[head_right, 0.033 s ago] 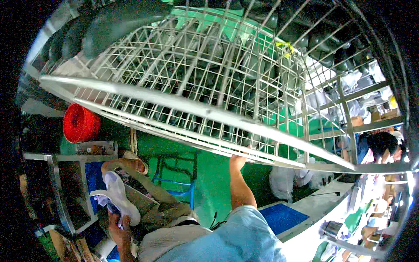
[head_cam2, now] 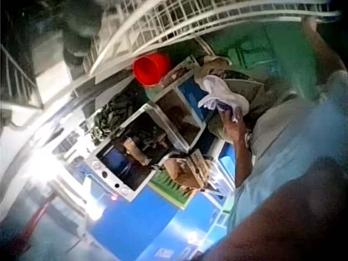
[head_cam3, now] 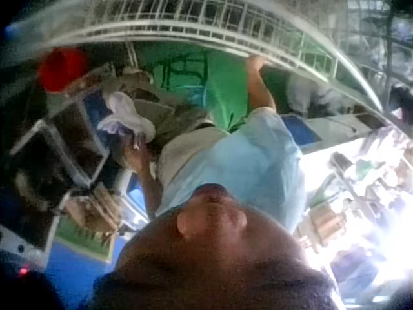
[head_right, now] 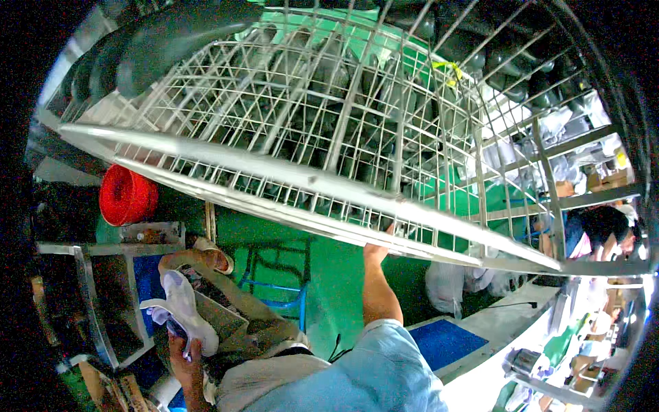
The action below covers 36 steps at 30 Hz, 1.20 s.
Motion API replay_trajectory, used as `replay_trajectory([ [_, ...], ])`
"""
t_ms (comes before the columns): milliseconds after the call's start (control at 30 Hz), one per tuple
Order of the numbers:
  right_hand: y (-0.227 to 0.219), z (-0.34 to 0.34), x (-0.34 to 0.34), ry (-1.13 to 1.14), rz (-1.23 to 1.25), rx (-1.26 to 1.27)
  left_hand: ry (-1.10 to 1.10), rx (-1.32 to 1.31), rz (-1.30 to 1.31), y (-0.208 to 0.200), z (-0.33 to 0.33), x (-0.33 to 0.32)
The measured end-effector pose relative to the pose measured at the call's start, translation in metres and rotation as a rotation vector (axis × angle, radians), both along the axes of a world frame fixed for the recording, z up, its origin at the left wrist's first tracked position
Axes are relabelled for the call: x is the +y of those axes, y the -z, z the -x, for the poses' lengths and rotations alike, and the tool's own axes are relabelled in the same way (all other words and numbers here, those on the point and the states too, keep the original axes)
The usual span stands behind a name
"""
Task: The person takes shoe lasts from a rack, inserts white heel stiffeners into the back of purple and white shoe uppers, and places the prepared uppers onto a conveyor belt leading into a machine.
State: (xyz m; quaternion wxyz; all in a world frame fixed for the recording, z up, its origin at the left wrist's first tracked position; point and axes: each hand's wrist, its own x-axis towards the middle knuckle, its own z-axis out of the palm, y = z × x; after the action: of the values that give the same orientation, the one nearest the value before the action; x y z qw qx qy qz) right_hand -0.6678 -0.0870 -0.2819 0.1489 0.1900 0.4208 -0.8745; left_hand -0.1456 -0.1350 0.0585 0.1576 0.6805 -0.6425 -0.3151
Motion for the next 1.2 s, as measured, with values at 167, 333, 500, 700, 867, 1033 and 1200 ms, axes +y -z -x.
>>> replay_trajectory([
  [167,-0.001,0.058,-0.026,0.0,-0.009,-0.089,-0.039,0.008,0.02,0.001,0.006,0.001],
  [333,0.003,0.077,-0.018,-0.017,-0.034,-0.112,0.019,-0.089,0.106,0.016,-0.005,0.005],
  [500,0.002,0.083,-0.011,-0.048,-0.071,-0.125,0.049,-0.193,0.17,0.026,-0.018,0.009],
  [700,0.0,0.076,-0.014,-0.104,-0.126,-0.131,0.021,0.013,0.116,0.01,0.005,-0.004],
  [867,0.003,0.06,-0.018,-0.14,-0.164,-0.126,0.039,0.082,0.107,0.004,0.009,-0.009],
  [1033,0.003,0.06,-0.017,-0.166,-0.185,-0.127,-0.052,0.094,0.01,0.007,0.002,0.003],
  [1200,0.005,0.06,-0.02,-0.192,-0.192,-0.143,-0.101,0.074,0.094,0.037,-0.019,0.018],
])
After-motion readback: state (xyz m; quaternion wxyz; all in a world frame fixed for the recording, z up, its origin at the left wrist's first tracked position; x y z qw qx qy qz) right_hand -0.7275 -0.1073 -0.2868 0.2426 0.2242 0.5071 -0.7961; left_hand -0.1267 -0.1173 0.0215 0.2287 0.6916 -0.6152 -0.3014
